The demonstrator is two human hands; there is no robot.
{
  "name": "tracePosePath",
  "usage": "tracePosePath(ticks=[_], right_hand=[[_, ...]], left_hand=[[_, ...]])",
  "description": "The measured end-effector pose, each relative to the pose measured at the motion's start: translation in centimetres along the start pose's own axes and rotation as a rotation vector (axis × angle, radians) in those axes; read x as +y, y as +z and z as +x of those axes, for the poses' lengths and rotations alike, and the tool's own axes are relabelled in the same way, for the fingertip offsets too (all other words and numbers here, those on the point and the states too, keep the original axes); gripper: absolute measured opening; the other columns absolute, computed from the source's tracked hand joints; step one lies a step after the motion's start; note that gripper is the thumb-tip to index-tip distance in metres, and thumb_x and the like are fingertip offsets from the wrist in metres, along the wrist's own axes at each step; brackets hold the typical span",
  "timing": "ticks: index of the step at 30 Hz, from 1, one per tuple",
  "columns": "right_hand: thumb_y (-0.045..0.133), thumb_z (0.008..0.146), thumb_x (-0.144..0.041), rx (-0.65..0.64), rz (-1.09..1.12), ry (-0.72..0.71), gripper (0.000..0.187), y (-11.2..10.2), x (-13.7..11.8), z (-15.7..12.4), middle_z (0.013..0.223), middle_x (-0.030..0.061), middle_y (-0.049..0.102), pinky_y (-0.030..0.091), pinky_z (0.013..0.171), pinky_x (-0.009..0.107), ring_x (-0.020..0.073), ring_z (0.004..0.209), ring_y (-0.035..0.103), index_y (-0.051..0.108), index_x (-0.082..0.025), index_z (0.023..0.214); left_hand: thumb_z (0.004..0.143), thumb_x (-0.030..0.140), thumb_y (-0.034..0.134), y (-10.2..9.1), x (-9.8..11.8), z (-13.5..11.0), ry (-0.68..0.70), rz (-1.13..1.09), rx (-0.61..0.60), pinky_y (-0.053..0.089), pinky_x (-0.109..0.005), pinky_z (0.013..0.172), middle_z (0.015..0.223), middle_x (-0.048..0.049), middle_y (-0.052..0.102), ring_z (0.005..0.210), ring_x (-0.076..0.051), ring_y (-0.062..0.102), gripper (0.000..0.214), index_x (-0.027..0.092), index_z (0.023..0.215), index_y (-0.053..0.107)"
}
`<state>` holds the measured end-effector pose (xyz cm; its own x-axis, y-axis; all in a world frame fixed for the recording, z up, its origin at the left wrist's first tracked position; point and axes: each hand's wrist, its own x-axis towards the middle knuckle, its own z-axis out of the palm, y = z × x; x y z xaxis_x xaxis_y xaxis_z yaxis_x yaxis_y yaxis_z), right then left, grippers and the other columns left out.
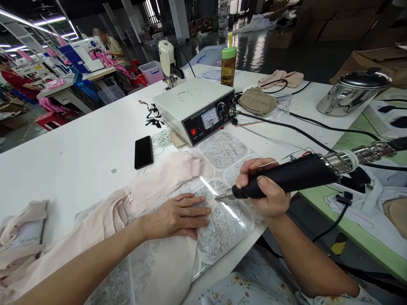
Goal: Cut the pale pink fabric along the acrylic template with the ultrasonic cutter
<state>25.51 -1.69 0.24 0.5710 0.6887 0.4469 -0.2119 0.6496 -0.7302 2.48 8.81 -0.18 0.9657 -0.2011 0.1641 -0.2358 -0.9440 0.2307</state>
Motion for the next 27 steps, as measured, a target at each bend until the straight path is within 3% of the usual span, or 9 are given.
tracePosePath(ticks=[15,27], right_hand=[[0.063,0.072,-0.03,0.022,-0.016,0.04,0.013,-0.2,-0.1,0.0,0.075,0.0007,0.06,0.048,0.048,0.03,0.0108,0.048,0.054,0.062,-0.021,0.081],[0.063,0.071,-0.027,0.023,0.019,0.052,0.013,-0.3,-0.1,0.1,0.075,0.0018,0.061,0.048,0.047,0.029,0.0115,0.05,0.054,0.064,-0.02,0.081]], left_hand=[[0.099,0.036,0.05,0.2,0.3,-0.5,0.008,0.042,0.071,0.037,-0.038,0.114,0.127,-0.0095,0.064,0.136,-0.023,0.043,0.03,0.012,0.111,0.064],[0.094,0.038,0.056,-1.0,-0.6,1.2,-0.031,-0.12,-0.149,0.023,-0.043,0.12,0.144,-0.0044,0.049,0.145,-0.024,0.024,0.023,0.018,0.1,0.064]])
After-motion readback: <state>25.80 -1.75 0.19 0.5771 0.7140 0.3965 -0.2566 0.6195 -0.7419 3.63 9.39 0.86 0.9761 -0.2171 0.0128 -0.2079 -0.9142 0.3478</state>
